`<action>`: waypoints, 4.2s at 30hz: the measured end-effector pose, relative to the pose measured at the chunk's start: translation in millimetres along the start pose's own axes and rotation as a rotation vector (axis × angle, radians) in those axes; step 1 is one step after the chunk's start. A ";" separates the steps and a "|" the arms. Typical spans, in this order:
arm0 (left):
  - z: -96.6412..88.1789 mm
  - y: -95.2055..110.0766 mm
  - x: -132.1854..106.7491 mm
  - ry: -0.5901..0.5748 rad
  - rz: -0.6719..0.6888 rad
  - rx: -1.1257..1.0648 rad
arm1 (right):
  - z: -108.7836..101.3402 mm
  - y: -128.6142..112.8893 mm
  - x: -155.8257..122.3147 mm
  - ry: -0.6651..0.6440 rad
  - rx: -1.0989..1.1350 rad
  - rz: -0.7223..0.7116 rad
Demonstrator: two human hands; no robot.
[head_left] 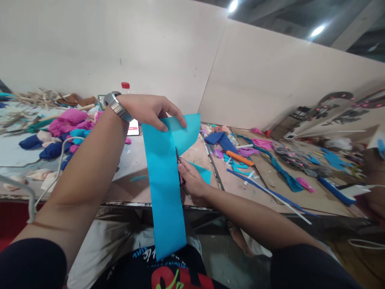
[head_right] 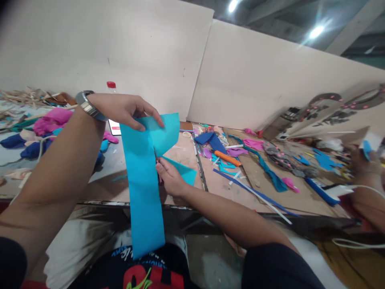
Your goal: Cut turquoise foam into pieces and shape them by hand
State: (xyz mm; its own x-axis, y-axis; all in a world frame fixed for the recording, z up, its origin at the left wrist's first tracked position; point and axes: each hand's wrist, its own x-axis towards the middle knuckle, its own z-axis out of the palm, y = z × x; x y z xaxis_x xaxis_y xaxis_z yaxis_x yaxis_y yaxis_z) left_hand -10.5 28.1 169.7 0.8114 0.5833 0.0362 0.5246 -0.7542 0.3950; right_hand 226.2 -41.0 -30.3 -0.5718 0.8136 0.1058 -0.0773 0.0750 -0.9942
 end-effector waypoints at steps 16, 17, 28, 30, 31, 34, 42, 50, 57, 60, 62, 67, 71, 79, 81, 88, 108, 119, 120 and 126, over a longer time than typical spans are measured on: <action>0.6 -3.5 -0.5 0.019 0.031 0.011 | 0.0 -1.7 -1.3 -0.005 -0.026 -0.002; 0.6 -3.4 -0.7 0.019 0.028 0.013 | 0.0 -1.6 -1.3 -0.004 -0.023 0.003; 4.8 1.5 4.6 -0.028 0.028 -0.045 | -0.9 0.7 1.3 -0.003 0.042 -0.030; 5.8 2.8 5.7 -0.032 0.036 -0.037 | -1.8 1.3 2.1 -0.005 0.042 -0.034; 6.3 3.2 6.1 -0.031 0.041 -0.033 | -2.2 1.4 2.4 -0.005 0.038 -0.031; 6.9 3.4 6.7 -0.028 0.044 -0.033 | -2.8 1.1 2.3 0.004 0.004 -0.019; 6.4 2.8 6.2 -0.043 0.028 -0.058 | -3.3 -0.9 2.2 0.009 -0.034 -0.038; 7.6 5.9 7.0 -0.040 0.029 -0.060 | -1.2 -2.8 1.6 0.017 0.011 -0.021; 12.6 10.2 14.9 -0.121 0.066 -0.092 | -3.0 -1.3 1.4 0.074 -0.066 -0.070; 13.5 11.3 15.4 -0.128 0.063 -0.114 | -4.5 1.0 2.1 0.088 -0.094 -0.073; 13.7 11.2 14.7 -0.120 0.059 -0.130 | -4.0 0.5 2.0 0.095 -0.102 -0.066; 13.8 10.3 13.1 -0.090 0.056 -0.101 | -0.8 -1.4 1.2 0.108 -0.089 -0.078; 13.8 11.1 13.5 -0.084 0.057 -0.084 | -1.2 0.2 1.7 0.103 -0.068 -0.073; 14.2 12.1 15.2 -0.088 0.077 -0.064 | -3.1 -1.1 0.9 0.123 -0.101 -0.089; 14.1 11.5 15.0 -0.088 0.075 -0.091 | -3.1 -0.6 0.8 0.121 -0.097 -0.084; 18.8 13.1 16.4 -0.053 0.049 -0.130 | 0.3 0.6 1.3 0.133 0.011 -0.077; 23.4 19.6 22.3 -0.109 0.085 -0.105 | 8.0 -7.6 1.1 0.174 0.142 -0.044; 29.2 19.7 28.0 -0.154 0.120 -0.134 | 7.4 -11.4 3.0 0.233 0.030 -0.076; 29.3 19.6 28.0 -0.150 0.122 -0.136 | 7.6 -11.7 2.9 0.235 0.024 -0.072; 31.2 20.1 29.0 -0.128 0.136 -0.171 | 6.7 -11.7 2.5 0.257 0.022 -0.065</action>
State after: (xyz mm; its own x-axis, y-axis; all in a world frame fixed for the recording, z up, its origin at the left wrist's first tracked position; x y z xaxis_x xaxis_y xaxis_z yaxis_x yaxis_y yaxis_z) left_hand 31.6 20.5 150.1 0.9034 0.4287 -0.0122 0.3655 -0.7549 0.5445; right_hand 220.2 -43.7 -18.3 -0.3391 0.9275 0.1576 -0.1264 0.1211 -0.9846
